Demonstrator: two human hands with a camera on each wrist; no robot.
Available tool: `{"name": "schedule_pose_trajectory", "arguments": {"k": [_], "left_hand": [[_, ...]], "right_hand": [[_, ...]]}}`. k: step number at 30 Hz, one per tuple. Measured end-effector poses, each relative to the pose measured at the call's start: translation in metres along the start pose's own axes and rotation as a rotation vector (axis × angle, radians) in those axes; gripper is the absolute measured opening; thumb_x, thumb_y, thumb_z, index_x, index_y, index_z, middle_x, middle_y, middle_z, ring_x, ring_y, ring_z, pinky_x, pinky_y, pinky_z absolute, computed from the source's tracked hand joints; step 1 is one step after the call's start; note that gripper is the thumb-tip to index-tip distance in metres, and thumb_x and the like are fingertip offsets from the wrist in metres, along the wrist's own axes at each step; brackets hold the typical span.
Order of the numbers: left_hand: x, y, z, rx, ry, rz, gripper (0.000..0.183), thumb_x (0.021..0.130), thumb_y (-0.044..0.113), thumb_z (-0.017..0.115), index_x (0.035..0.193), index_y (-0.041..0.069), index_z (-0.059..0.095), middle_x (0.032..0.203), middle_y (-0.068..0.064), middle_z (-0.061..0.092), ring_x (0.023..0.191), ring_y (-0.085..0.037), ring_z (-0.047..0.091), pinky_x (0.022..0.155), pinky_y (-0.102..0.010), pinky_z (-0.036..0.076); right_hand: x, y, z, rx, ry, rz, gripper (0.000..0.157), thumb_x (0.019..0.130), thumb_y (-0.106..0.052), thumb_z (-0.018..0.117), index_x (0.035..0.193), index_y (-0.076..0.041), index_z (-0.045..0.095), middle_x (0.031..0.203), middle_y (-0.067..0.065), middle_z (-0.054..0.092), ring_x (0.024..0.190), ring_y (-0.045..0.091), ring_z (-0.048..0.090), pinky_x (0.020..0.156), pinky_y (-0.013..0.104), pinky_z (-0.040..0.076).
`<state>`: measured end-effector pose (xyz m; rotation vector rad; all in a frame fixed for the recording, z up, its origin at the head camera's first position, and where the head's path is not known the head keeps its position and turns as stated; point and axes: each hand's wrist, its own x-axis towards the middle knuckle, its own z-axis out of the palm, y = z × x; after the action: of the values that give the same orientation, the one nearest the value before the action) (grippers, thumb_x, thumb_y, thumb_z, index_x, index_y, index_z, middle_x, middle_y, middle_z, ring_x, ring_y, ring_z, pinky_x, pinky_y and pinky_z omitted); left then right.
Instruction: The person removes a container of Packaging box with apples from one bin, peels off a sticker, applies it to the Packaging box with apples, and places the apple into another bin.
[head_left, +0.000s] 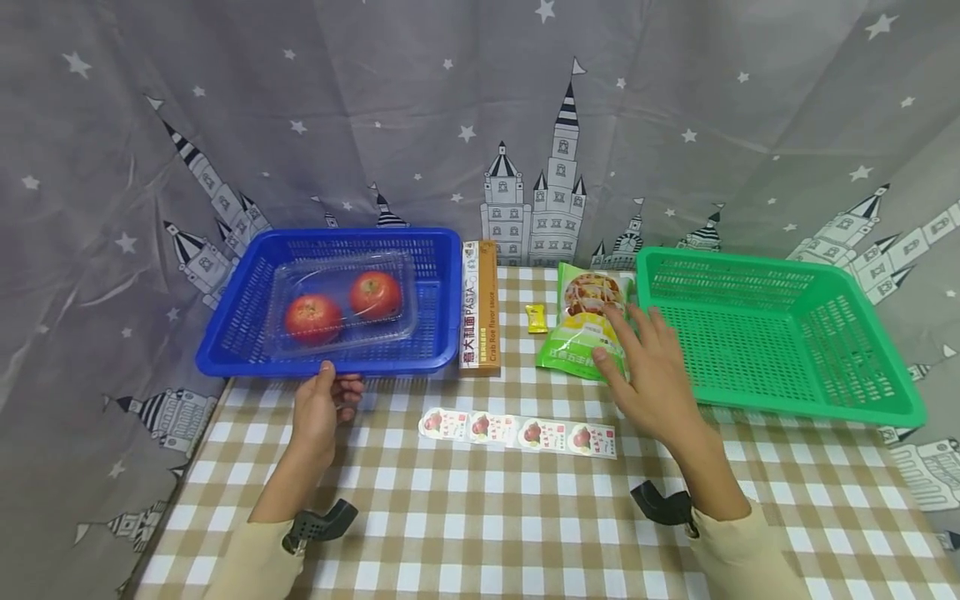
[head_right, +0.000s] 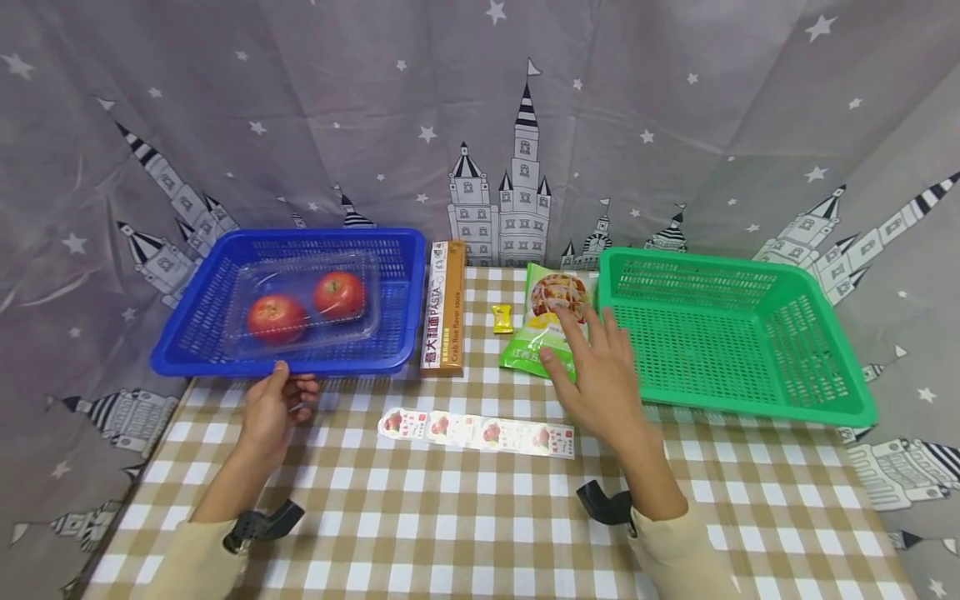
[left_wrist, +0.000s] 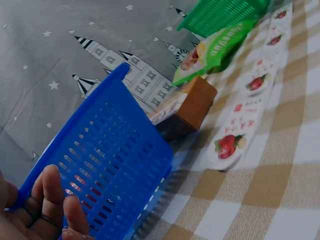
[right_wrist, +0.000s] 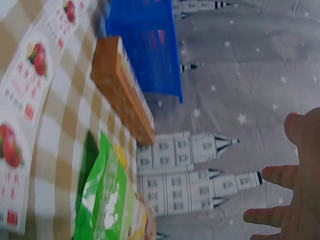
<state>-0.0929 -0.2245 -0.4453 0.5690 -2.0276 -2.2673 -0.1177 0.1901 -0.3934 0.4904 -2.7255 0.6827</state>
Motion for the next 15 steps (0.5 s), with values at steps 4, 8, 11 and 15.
{"name": "schedule_pose_trajectory", "arguments": {"k": [4,8,11,15], "left_hand": [[-0.001,0.003,-0.002,-0.057,-0.051,-0.035,0.053,0.108,0.036,0.027,0.080,0.013,0.066,0.072,0.005,0.062,0.066,-0.008,0.055,0.052,-0.019,0.039],[-0.003,0.005,-0.004,-0.095,-0.076,-0.062,0.053,0.108,0.037,0.028,0.080,0.014,0.067,0.072,0.005,0.061,0.066,-0.008,0.055,0.052,-0.019,0.039],[-0.003,0.005,-0.005,-0.117,-0.082,-0.071,0.053,0.108,0.037,0.029,0.079,0.014,0.068,0.072,0.004,0.061,0.066,-0.008,0.055,0.052,-0.019,0.039],[-0.003,0.006,-0.005,-0.144,-0.101,-0.081,0.054,0.108,0.036,0.029,0.078,0.014,0.069,0.072,0.004,0.061,0.064,-0.008,0.055,0.051,-0.019,0.038]], "right_hand": [[0.011,-0.011,0.007,0.092,-0.039,-0.004,0.059,0.103,-0.046,0.043,0.150,-0.011,0.039,0.151,0.023,0.034,0.142,0.044,0.020,0.110,0.065,0.016],[0.024,-0.022,0.017,0.236,-0.091,-0.005,0.057,0.104,-0.043,0.044,0.153,-0.014,0.036,0.152,0.018,0.033,0.141,0.038,0.025,0.108,0.064,0.022],[0.034,-0.030,0.026,0.332,-0.136,-0.006,0.057,0.104,-0.043,0.042,0.153,-0.015,0.035,0.153,0.015,0.033,0.142,0.035,0.027,0.108,0.063,0.023],[0.047,-0.040,0.039,0.420,-0.187,-0.019,0.056,0.105,-0.042,0.041,0.154,-0.016,0.033,0.154,0.011,0.035,0.141,0.031,0.029,0.110,0.058,0.025]]}}
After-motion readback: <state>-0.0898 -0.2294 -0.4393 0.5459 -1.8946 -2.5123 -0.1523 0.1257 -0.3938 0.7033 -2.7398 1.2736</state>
